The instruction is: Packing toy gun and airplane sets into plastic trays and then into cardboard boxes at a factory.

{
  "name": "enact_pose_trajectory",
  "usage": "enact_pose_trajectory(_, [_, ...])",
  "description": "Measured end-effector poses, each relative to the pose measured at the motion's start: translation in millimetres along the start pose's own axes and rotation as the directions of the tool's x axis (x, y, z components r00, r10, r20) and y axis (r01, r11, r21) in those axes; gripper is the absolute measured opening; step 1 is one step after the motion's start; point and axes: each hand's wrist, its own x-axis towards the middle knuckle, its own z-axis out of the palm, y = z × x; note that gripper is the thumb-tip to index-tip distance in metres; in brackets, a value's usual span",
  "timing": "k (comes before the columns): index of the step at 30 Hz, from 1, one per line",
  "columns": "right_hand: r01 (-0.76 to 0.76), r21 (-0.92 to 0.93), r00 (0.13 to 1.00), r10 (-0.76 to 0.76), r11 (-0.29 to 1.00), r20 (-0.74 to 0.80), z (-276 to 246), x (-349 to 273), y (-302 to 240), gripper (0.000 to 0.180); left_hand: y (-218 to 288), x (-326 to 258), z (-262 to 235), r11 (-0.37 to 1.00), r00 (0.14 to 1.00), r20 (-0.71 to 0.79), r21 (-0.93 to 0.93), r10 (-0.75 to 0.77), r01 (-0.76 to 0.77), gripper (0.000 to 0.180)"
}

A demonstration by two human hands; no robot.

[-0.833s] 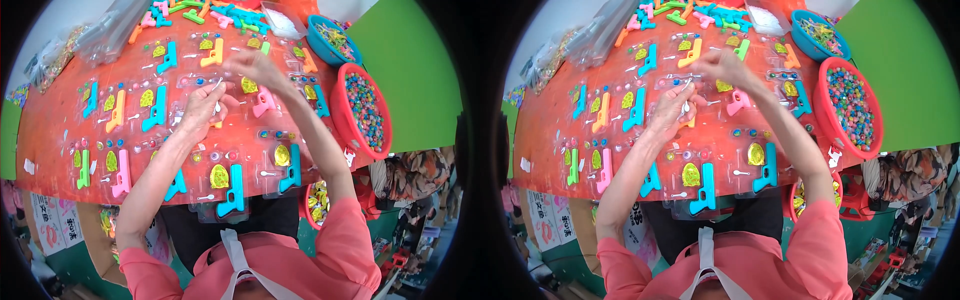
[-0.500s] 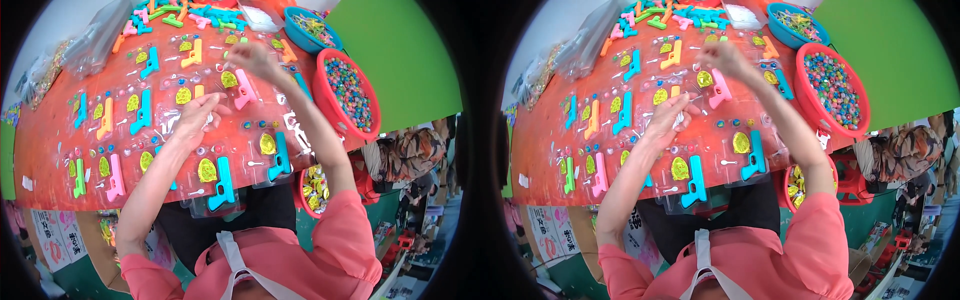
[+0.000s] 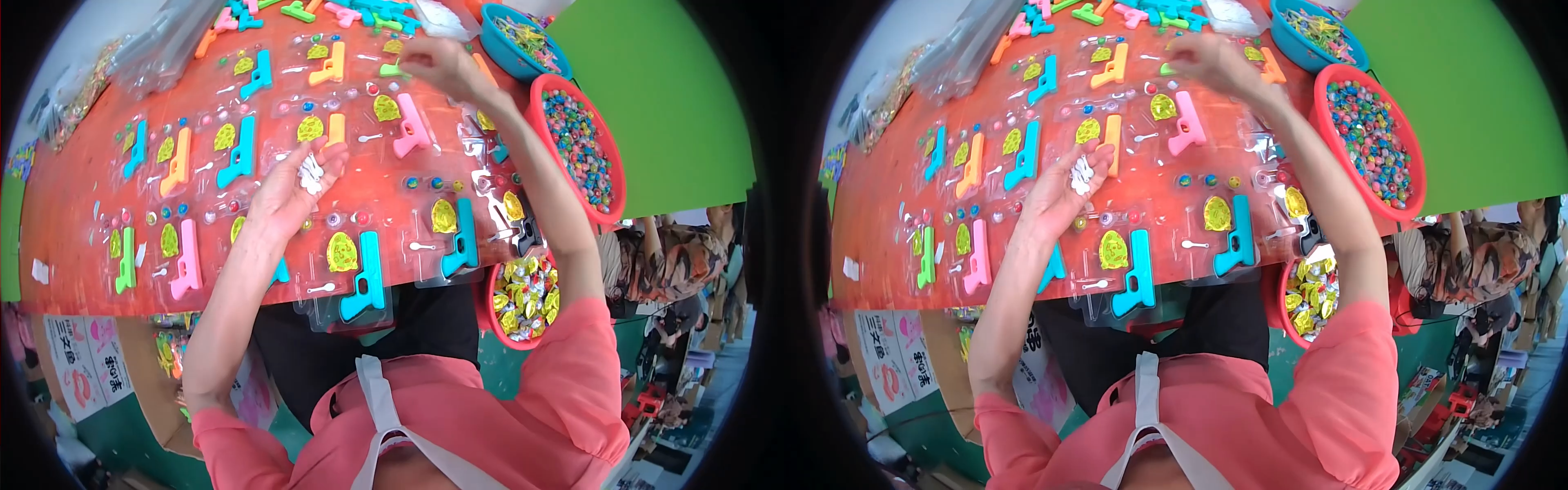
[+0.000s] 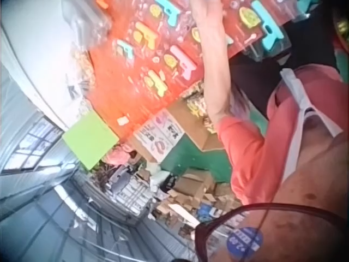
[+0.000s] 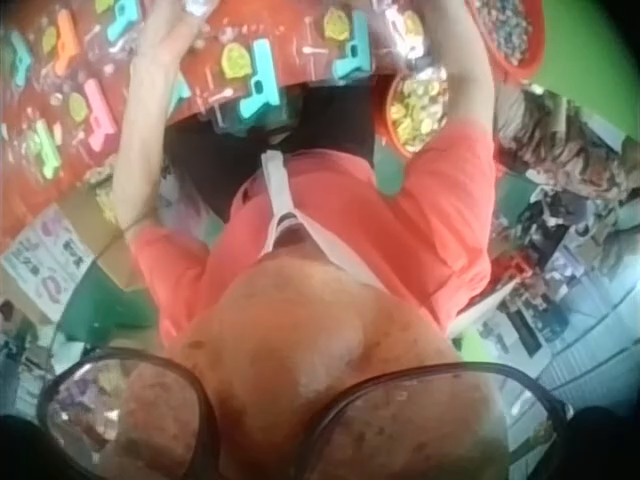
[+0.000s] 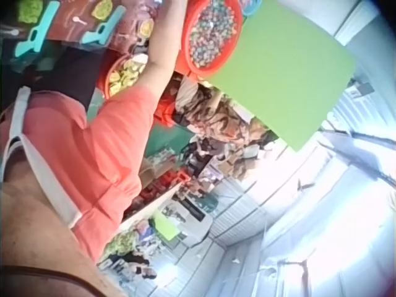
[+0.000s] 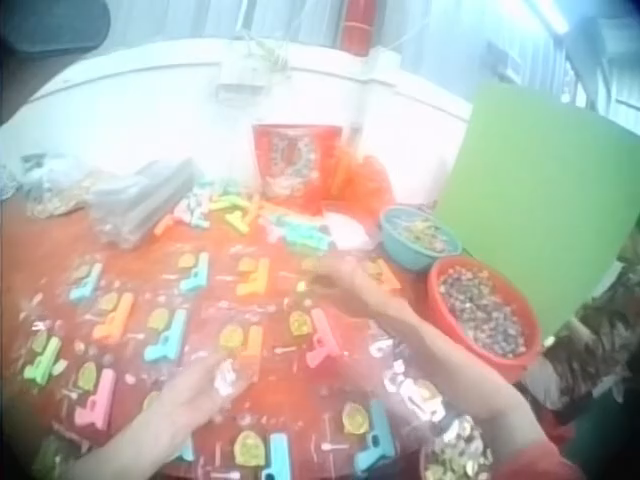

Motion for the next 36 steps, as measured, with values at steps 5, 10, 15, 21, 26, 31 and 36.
enact_pose_trajectory(5, [0.206, 0.189, 0.964, -0.232, 0.96, 0.128, 66, -30, -168, 0.018, -1, -5, -30, 0.978, 0.986, -0.061, 0.153, 0.156, -0.146, 0.022])
enact_pose_trajectory(10, [0.188, 0.186, 0.959, -0.221, 0.964, 0.176, 103, -22, -198, 0.02, 9, -31, -47, 0.982, 0.985, -0.039, -0.09, 0.165, -0.168, 0.016])
enact_pose_trajectory(15, [0.355, 0.166, 0.929, -0.367, 0.92, 0.053, 139, -12, -240, 0.01, 34, -75, -86, 0.964, 0.965, -0.028, -0.045, 0.259, -0.26, 0.028])
enact_pose_trajectory(21, [0.258, 0.312, 0.901, -0.345, 0.914, 0.265, 161, 17, -274, 0.009, 58, -128, -104, 0.936, 0.937, -0.018, 0.038, 0.35, -0.349, 0.026])
enact_pose_trajectory(26, [0.258, 0.455, 0.889, -0.394, 0.852, 0.235, 173, 40, -272, 0.019, 71, -139, -125, 0.909, 0.904, -0.094, 0.079, 0.416, -0.41, 0.025])
enact_pose_trajectory(31, [0.084, 0.36, 0.966, -0.165, 0.929, 0.2, 182, 106, -238, 0.016, 94, -150, -139, 0.877, 0.865, -0.145, 0.088, 0.48, -0.472, 0.029])
enact_pose_trajectory(36, [-0.092, 0.458, 0.988, 0.025, 0.884, 0.15, 222, 168, -182, 0.014, 113, -160, -137, 0.854, 0.84, -0.156, 0.071, 0.519, -0.515, 0.043])
